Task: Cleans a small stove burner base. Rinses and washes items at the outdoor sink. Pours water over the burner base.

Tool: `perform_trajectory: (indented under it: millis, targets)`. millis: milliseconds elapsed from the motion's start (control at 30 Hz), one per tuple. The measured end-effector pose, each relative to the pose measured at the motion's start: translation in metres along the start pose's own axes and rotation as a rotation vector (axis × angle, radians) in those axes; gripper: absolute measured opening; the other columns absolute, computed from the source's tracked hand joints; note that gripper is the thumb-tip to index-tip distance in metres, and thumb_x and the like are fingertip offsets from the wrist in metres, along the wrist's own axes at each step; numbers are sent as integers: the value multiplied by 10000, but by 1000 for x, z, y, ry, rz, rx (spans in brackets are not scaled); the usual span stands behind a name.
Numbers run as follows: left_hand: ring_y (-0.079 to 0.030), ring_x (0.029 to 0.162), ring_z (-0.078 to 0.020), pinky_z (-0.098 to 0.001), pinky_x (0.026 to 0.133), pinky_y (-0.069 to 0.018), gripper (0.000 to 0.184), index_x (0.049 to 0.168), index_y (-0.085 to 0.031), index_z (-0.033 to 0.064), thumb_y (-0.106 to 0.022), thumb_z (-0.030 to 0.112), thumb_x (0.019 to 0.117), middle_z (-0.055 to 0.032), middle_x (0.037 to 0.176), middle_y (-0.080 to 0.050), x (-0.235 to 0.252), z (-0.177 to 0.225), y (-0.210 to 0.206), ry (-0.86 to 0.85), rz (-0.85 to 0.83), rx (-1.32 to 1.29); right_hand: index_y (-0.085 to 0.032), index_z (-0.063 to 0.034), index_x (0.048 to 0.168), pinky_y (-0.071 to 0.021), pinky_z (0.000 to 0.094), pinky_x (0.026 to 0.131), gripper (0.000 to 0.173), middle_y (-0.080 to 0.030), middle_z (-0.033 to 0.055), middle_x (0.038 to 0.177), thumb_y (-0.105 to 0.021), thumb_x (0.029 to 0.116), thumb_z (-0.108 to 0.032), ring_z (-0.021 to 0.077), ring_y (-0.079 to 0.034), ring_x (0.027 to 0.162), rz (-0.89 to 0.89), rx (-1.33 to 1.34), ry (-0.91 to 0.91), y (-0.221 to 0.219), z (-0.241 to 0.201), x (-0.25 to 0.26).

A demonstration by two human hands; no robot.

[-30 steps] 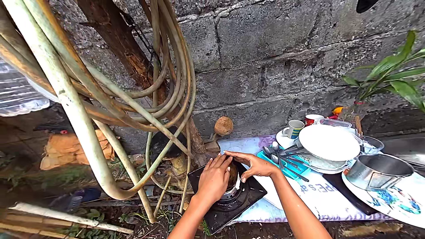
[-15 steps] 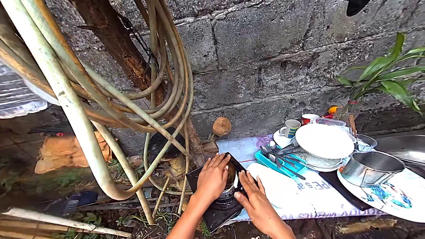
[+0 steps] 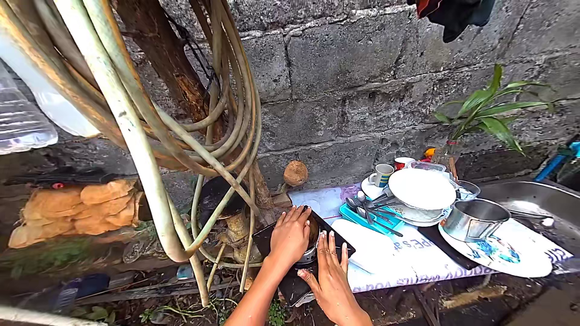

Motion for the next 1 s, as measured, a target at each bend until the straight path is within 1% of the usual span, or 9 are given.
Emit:
perform_trajectory:
  millis: [233, 367, 500, 700, 800, 867, 933, 967, 1000]
  targets:
    - [-214, 1565, -188, -456, 1279, -131, 503, 1596, -381, 228, -263, 290, 1111, -7, 1667, -322, 0, 1, -1, 2, -12, 18, -317, 150, 1528, -70, 711, 1213, 1099, -356, 287, 1600, -292, 950, -785, 436, -257, 1534, 73, 24, -66, 0, -3, -3]
    - [-211, 1566, -184, -456, 1279, -126, 506, 1599, -373, 229, -259, 290, 1111, -10, 1670, -317, 0, 2, 0, 9, -18, 20, -334, 176, 1505, -121, 707, 1209, 1133, -374, 316, 1577, -282, 936, -802, 452, -298, 1514, 120, -70, -44, -2, -15, -6]
    - [-208, 1567, -188, -462, 1278, -126, 506, 1601, -369, 229, -264, 282, 1109, -10, 1671, -315, -1, 1, 0, 6, -20, 21, -356, 181, 1492, -133, 701, 1209, 1079, -397, 324, 1559, -268, 968, -758, 458, -328, 1498, 172, -111, -97, 0, -17, -8]
    - [-203, 1568, -191, -465, 1278, -120, 508, 1606, -357, 236, -266, 287, 1109, -15, 1674, -307, -2, 3, 0, 7, -34, 23, -337, 166, 1510, -85, 701, 1213, 1053, -376, 307, 1580, -272, 980, -741, 440, -302, 1516, 131, -35, -138, -4, -20, -13]
    - [-184, 1575, -235, -483, 1279, -114, 516, 1614, -337, 205, -257, 318, 1117, -89, 1692, -245, 0, -1, 4, -22, 17, -52, -301, 125, 1547, -17, 697, 1216, 978, -326, 274, 1621, -286, 1009, -692, 402, -242, 1547, 101, 79, -185, 0, -12, -14]
    - [-170, 1577, -281, -505, 1280, -106, 535, 1617, -319, 147, -291, 329, 1115, -148, 1694, -209, -5, -6, 22, -80, 164, -175, -278, 96, 1569, -22, 675, 1226, 873, -304, 264, 1634, -297, 1041, -598, 385, -233, 1554, 198, 179, -235, 22, 7, -14]
    - [-225, 1563, -264, -487, 1281, -154, 529, 1584, -380, 94, -302, 311, 1108, -139, 1670, -285, -27, -20, 45, -136, 354, -353, -331, 56, 1563, -135, 574, 1259, 723, -351, 228, 1622, -321, 1064, -468, 322, -307, 1532, 363, 362, -273, 51, 33, -23]
    - [-321, 1526, -245, -458, 1264, -237, 518, 1538, -443, 47, -299, 291, 1104, -137, 1622, -384, -46, -31, 52, -166, 474, -476, -389, 62, 1521, -276, 469, 1236, 630, -421, 218, 1577, -354, 1071, -377, 267, -395, 1480, 467, 479, -283, 62, 48, -32]
    - [-447, 1448, -222, -420, 1216, -350, 505, 1477, -498, -1, -298, 270, 1101, -137, 1540, -496, -70, -45, 52, -184, 614, -606, -438, 97, 1443, -408, 372, 1152, 531, -509, 217, 1483, -378, 1066, -273, 211, -503, 1379, 567, 582, -289, 69, 61, -45]
Point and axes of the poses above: each hand's wrist, its own x-axis towards the middle knuckle, its own y-axis out of the back of the hand, z = x × y, the point moved 9 cm from there along x, towards the middle knuckle
